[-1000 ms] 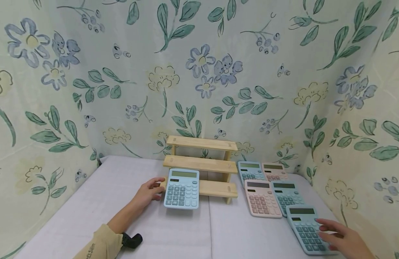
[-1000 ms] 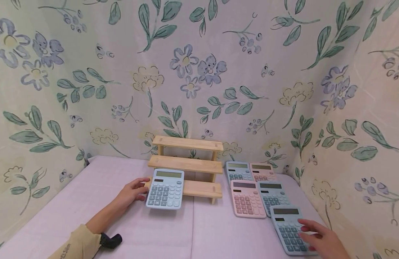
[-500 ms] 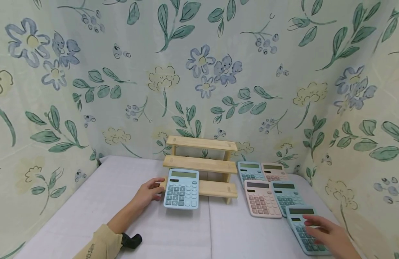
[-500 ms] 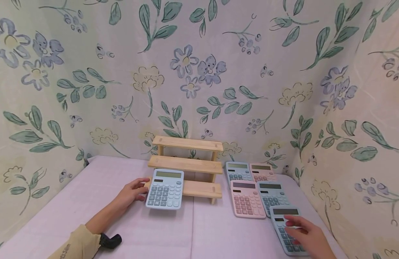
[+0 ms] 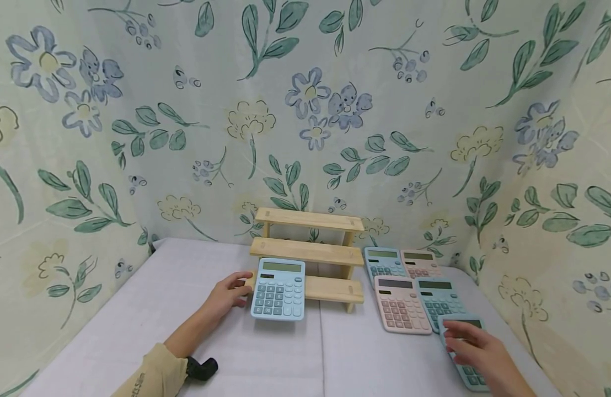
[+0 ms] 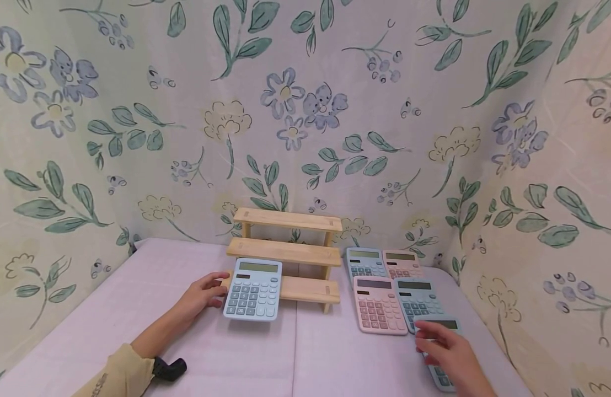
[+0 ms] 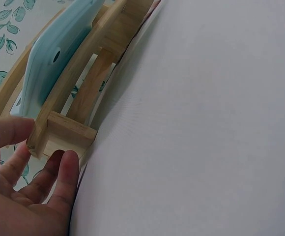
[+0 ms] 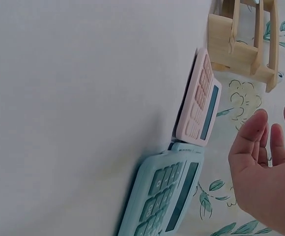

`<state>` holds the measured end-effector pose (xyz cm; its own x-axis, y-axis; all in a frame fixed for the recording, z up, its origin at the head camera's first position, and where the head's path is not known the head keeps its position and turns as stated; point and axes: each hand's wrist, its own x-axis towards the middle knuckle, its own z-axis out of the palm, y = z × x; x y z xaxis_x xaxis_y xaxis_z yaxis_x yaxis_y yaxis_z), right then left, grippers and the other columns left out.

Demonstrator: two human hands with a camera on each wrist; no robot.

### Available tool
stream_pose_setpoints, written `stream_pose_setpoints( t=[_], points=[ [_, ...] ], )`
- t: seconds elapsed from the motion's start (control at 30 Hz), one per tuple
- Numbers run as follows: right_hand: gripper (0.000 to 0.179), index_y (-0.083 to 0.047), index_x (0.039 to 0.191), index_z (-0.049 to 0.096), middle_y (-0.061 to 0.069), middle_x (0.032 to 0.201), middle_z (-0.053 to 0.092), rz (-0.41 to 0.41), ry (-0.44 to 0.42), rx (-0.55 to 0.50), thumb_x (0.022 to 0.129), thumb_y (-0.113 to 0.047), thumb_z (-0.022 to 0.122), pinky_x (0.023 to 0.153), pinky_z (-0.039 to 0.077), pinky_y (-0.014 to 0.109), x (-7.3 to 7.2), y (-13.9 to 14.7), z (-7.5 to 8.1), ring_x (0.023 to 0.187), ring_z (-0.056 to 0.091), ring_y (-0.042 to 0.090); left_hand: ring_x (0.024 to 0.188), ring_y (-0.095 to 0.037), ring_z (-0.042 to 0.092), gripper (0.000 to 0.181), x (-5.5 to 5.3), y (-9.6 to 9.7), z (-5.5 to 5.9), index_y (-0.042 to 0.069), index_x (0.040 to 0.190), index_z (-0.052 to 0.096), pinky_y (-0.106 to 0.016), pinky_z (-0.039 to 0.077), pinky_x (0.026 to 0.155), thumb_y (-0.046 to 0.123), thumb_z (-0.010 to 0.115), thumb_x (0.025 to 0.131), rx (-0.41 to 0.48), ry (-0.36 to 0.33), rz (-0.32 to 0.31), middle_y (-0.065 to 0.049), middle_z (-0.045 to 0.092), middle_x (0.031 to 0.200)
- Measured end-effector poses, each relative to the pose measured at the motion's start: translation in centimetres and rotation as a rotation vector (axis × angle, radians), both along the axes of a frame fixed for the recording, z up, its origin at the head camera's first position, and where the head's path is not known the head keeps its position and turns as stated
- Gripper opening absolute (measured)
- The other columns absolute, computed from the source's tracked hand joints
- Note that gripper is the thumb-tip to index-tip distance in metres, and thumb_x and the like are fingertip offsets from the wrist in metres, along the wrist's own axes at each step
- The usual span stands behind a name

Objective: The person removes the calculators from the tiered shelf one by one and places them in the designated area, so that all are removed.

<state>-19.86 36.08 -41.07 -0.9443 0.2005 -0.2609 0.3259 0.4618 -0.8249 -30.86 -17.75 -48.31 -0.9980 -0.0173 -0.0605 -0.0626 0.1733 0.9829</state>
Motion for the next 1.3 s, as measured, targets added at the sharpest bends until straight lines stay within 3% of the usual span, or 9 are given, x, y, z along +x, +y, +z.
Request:
stream_pose_setpoints(
  t=[0.27, 0.8, 1.3],
  points=[
    [0.055, 0.001, 0.148, 0.044, 0.018, 0.125, 0.062, -0.001, 0.031, -0.061, 0.099, -0.018, 0.061, 0.086, 0.058, 0.041, -0.4, -2.5, 0.3, 0.102, 0.060, 0.028, 0.097, -0.023, 0.063, 0.043, -0.1, -0.1, -0.1, 0.012, 0.137, 0.059, -0.032, 0.058, 0.077, 0.018, 0.065, 0.095, 0.004, -0.005, 0.002, -0.014, 0.062, 0.120],
    [0.049, -0.001, 0.144, 0.049, 0.017, 0.128, 0.059, 0.024, 0.082, -0.192, 0.099, -0.017, 0.060, 0.089, 0.056, 0.039, -1.2, -7.0, 0.8, 0.102, 0.059, 0.026, 0.099, -0.023, 0.063, 0.044, -0.1, -0.1, 0.0, 0.010, 0.137, 0.058, -0.033, 0.058, 0.077, 0.019, 0.066, 0.095, -0.004, -0.001, -0.004, -0.016, 0.060, 0.124],
    [0.040, -0.004, 0.133, 0.062, 0.016, 0.118, 0.064, 0.090, 0.144, -0.302, 0.095, -0.015, 0.067, 0.088, 0.058, 0.041, -2.8, -11.9, 0.7, 0.100, 0.067, 0.031, 0.096, -0.023, 0.064, 0.042, -0.3, -0.1, -0.1, 0.011, 0.136, 0.059, -0.032, 0.058, 0.076, 0.018, 0.066, 0.095, 0.006, -0.003, -0.001, -0.015, 0.062, 0.121]
  ],
)
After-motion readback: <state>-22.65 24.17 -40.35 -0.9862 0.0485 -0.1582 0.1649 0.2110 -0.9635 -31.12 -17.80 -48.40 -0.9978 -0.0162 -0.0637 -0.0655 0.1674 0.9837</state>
